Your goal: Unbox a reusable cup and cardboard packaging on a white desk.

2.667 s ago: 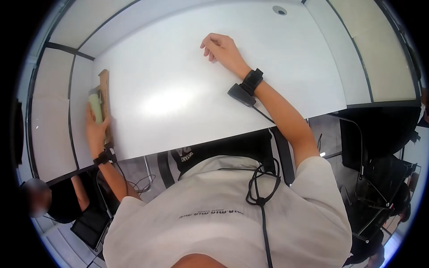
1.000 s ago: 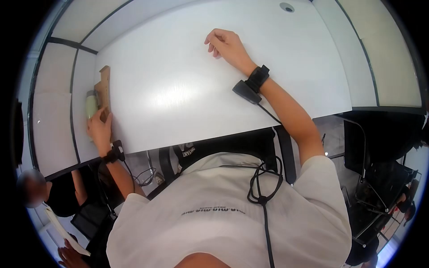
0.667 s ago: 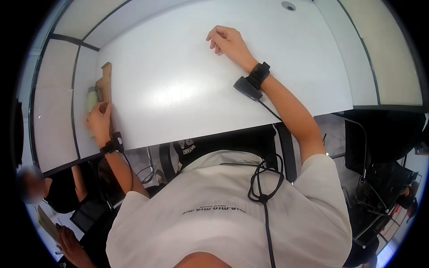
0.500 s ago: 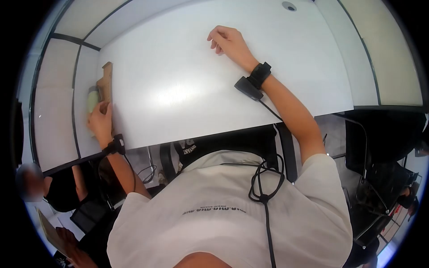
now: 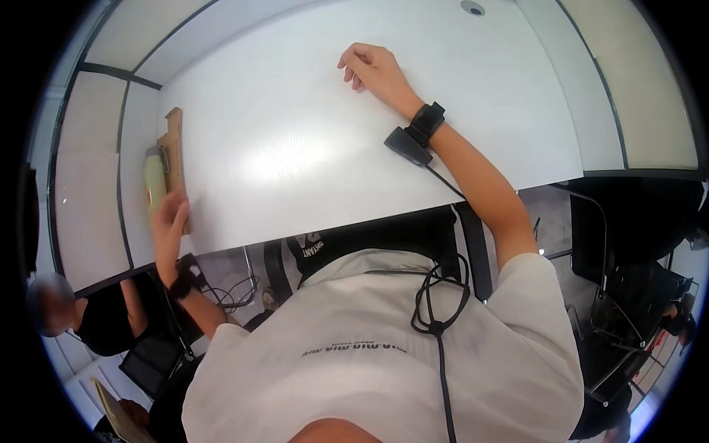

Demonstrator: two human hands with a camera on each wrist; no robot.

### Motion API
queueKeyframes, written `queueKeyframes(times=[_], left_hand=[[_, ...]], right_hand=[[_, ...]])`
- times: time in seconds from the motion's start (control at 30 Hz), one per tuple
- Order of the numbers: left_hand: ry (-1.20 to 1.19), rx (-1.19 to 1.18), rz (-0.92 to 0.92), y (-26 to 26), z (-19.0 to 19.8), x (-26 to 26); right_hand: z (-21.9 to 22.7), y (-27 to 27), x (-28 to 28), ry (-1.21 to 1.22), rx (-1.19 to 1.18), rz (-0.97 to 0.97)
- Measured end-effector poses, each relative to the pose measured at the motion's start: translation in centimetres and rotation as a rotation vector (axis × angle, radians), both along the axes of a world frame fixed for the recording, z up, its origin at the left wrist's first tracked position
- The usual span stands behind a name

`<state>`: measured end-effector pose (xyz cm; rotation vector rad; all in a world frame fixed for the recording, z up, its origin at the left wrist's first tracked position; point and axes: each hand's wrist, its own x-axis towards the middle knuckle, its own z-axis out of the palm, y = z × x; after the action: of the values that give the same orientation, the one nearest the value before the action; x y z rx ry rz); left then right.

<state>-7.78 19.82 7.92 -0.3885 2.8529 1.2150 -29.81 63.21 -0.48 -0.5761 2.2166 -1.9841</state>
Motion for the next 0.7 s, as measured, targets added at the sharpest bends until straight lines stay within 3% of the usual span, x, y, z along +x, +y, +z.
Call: queueKeyframes(times=[0.1,0.17,0.23,0.3,0.47,0.7], left_hand=[[-0.089,0.067,-0.033,-0.9,0.1,2.7],[0.015,0.046,-0.022,0.2,-0.4,3.3],[-0.041,0.042,0.094,2.5,-1.0,2.9],[0.179,-0.224,0.007,3.3,-3.0,2.4],[0.338,-0.631,0.154,3.6,-5.1,0.8],[0.311,-0.588,0.156,1.8,-6.4,0.0]], right_hand=[[0.1,-0.1,0.1,0.012,0.005,-0.012],[0.2,0.0,0.1,0.036,0.03,-0.004],[0.7,-0.3,0.4,0.001,0.038,-0.014],[0.6,-0.1,0.4,-0.021,0.014,-0.015],[0.4,0.0,0.2,-0.008,0.002,-0.011],[0.6,-0.1,0.3,0.014,0.027,-0.022]])
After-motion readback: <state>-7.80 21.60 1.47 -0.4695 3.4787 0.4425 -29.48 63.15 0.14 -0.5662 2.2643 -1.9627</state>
